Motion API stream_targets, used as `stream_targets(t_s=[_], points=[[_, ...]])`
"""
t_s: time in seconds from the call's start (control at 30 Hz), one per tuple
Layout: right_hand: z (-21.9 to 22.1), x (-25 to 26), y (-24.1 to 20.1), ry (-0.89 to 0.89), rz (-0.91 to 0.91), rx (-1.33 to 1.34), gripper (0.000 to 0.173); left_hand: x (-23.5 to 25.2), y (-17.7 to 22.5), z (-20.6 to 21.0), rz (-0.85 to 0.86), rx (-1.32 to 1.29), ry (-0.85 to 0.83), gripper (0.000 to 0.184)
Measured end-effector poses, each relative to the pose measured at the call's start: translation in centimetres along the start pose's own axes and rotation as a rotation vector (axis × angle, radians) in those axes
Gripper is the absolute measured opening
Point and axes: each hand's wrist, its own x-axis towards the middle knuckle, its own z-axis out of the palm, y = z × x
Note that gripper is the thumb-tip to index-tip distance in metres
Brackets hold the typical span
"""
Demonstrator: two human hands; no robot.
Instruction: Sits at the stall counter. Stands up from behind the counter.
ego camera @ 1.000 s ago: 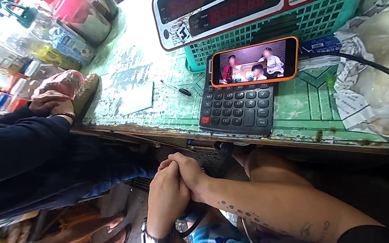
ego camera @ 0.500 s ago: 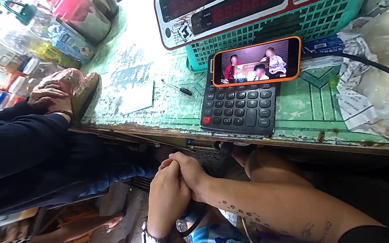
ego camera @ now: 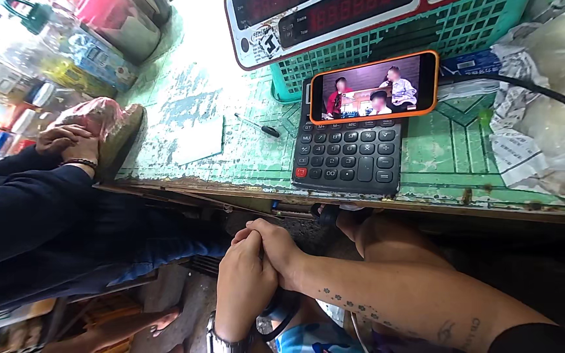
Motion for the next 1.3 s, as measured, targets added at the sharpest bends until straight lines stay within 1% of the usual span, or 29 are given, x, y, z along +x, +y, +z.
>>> stream_targets(t_s=[1.3], points=[[-0.09,-0.04,0.0,-0.006,-0.013,0.0,0.044,0.06,0.17,0.09,-0.005,0.0,0.019,0.015]])
